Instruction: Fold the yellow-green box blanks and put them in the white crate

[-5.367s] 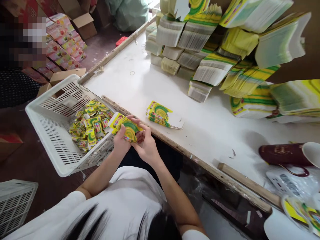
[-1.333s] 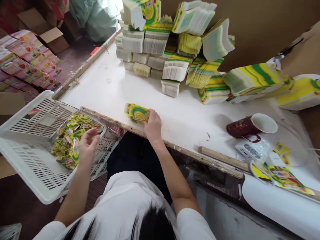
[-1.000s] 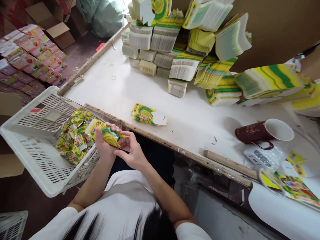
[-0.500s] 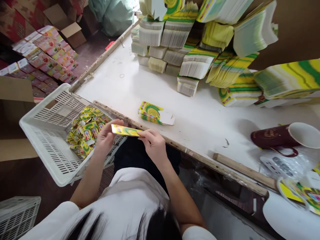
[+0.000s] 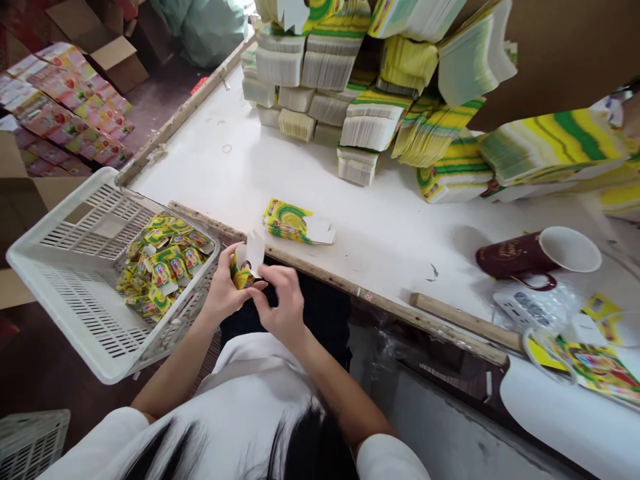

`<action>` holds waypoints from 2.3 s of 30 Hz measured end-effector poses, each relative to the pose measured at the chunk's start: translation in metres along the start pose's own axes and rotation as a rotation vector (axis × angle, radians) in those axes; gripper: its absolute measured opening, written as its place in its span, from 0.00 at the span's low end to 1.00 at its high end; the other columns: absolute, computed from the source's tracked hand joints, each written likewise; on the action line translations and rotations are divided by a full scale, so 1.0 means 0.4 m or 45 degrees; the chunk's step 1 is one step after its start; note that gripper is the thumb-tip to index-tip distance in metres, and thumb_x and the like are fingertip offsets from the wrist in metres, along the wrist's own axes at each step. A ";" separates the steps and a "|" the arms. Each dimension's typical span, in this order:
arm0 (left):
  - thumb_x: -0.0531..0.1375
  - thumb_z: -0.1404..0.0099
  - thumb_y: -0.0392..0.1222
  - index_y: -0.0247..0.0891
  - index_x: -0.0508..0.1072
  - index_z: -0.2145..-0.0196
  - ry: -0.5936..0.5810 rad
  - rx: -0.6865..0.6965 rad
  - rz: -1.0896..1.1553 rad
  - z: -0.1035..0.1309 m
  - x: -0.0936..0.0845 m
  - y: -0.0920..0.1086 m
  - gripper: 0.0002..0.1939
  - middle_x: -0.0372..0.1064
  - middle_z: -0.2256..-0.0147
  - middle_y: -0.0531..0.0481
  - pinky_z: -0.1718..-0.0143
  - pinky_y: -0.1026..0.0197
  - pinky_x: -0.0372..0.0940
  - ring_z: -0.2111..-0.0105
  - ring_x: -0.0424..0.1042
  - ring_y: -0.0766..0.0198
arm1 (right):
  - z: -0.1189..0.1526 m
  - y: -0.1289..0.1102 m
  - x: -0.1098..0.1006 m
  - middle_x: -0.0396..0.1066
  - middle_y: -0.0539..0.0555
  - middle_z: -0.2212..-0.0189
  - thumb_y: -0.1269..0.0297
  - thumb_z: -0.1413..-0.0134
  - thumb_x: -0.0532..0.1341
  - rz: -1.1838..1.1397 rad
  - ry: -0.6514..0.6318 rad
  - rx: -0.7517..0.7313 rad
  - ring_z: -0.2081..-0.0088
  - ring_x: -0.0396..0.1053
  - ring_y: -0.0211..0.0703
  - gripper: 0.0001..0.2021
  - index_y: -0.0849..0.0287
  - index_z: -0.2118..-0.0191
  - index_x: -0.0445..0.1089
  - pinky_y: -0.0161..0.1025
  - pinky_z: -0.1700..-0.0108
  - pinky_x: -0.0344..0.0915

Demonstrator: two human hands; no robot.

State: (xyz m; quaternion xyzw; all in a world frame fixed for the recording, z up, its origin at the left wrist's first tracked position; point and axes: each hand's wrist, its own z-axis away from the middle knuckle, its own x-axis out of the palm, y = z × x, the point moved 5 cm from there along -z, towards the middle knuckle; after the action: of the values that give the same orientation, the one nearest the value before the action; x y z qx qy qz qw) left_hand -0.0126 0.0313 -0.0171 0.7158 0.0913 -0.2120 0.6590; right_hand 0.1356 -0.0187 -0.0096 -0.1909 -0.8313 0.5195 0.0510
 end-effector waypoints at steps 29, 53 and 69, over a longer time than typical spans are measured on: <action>0.61 0.47 0.36 0.44 0.54 0.51 -0.134 0.412 -0.574 0.026 0.039 0.014 0.28 0.68 0.61 0.50 0.68 0.60 0.67 0.66 0.74 0.59 | -0.025 0.095 0.070 0.71 0.60 0.49 0.51 0.39 0.59 -0.449 -0.490 0.452 0.48 0.71 0.52 0.22 0.57 0.44 0.66 0.49 0.46 0.70; 0.69 0.45 0.44 0.38 0.69 0.49 -0.029 0.446 -0.636 0.002 -0.034 0.039 0.27 0.74 0.54 0.43 0.52 0.53 0.69 0.55 0.74 0.54 | -0.066 0.089 -0.013 0.65 0.58 0.40 0.64 0.37 0.62 0.168 -0.723 -0.149 0.42 0.68 0.51 0.15 0.47 0.47 0.74 0.50 0.42 0.69; 0.68 0.44 0.47 0.40 0.68 0.47 -0.067 0.460 -0.544 -0.001 -0.032 0.037 0.28 0.73 0.53 0.43 0.50 0.51 0.69 0.53 0.73 0.53 | -0.084 0.088 0.008 0.63 0.61 0.41 0.55 0.44 0.67 -0.397 -0.766 0.226 0.42 0.67 0.54 0.31 0.51 0.36 0.60 0.50 0.44 0.70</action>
State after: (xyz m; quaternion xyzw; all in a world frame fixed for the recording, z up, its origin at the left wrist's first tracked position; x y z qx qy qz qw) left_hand -0.0178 0.0317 0.0019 0.7806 0.1836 -0.3774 0.4632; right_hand 0.1516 0.0243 -0.0260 0.1053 -0.7798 0.6088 -0.1013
